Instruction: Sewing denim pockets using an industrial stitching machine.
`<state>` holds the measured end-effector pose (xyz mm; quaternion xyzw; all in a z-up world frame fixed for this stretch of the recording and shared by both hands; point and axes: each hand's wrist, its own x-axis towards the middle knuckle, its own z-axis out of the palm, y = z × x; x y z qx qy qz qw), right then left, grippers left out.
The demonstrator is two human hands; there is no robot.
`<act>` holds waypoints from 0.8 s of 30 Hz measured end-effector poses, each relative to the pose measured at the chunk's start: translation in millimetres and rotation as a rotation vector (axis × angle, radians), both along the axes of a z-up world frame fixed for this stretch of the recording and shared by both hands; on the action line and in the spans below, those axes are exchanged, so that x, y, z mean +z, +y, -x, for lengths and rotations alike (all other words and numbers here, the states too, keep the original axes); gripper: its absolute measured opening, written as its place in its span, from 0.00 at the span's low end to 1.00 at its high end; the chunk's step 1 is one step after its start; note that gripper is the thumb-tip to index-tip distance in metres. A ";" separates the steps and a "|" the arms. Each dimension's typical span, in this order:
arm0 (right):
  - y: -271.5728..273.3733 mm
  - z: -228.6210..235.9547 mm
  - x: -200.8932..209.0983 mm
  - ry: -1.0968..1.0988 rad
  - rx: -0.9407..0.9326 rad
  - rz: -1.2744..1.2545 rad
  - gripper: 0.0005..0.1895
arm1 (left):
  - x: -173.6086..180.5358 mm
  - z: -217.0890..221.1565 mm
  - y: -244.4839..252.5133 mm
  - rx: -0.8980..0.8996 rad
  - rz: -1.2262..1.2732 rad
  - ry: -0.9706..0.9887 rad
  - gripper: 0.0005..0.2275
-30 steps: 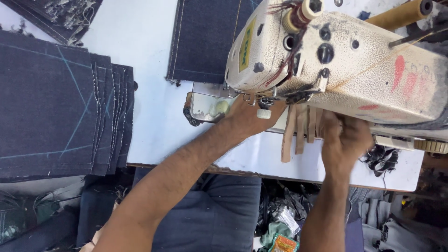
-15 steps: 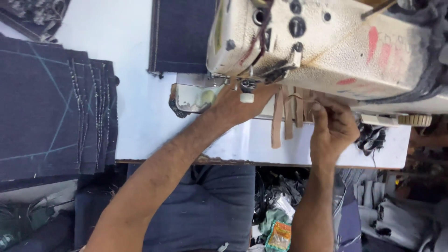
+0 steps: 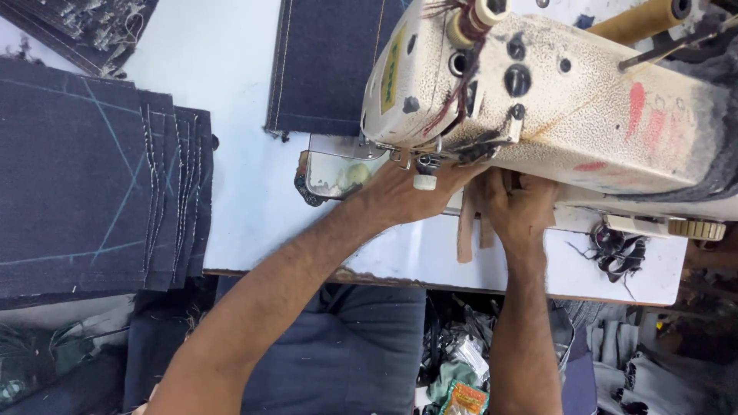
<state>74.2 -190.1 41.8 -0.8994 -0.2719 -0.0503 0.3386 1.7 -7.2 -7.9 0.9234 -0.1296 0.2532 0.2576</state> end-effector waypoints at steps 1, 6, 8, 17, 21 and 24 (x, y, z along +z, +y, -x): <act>0.2 0.4 0.2 0.001 0.001 -0.002 0.09 | -2.1 -0.3 0.3 0.001 -0.002 0.001 0.24; 4.2 6.1 7.7 -0.056 0.046 0.034 0.07 | -7.8 -3.1 -0.5 0.029 0.074 0.002 0.19; 2.0 12.2 10.5 -0.102 0.067 0.020 0.06 | 1.3 -1.0 2.7 0.063 0.045 -0.074 0.19; -71.1 96.1 52.6 -0.005 0.134 -0.568 0.02 | -0.4 -2.2 4.0 0.022 0.121 0.029 0.11; -53.9 165.1 136.7 0.478 0.294 -0.526 0.03 | -4.9 -1.5 2.2 0.034 -0.002 -0.069 0.14; -64.9 173.9 126.3 0.454 0.582 -0.262 0.03 | -14.0 -2.8 -1.0 0.024 0.019 -0.181 0.18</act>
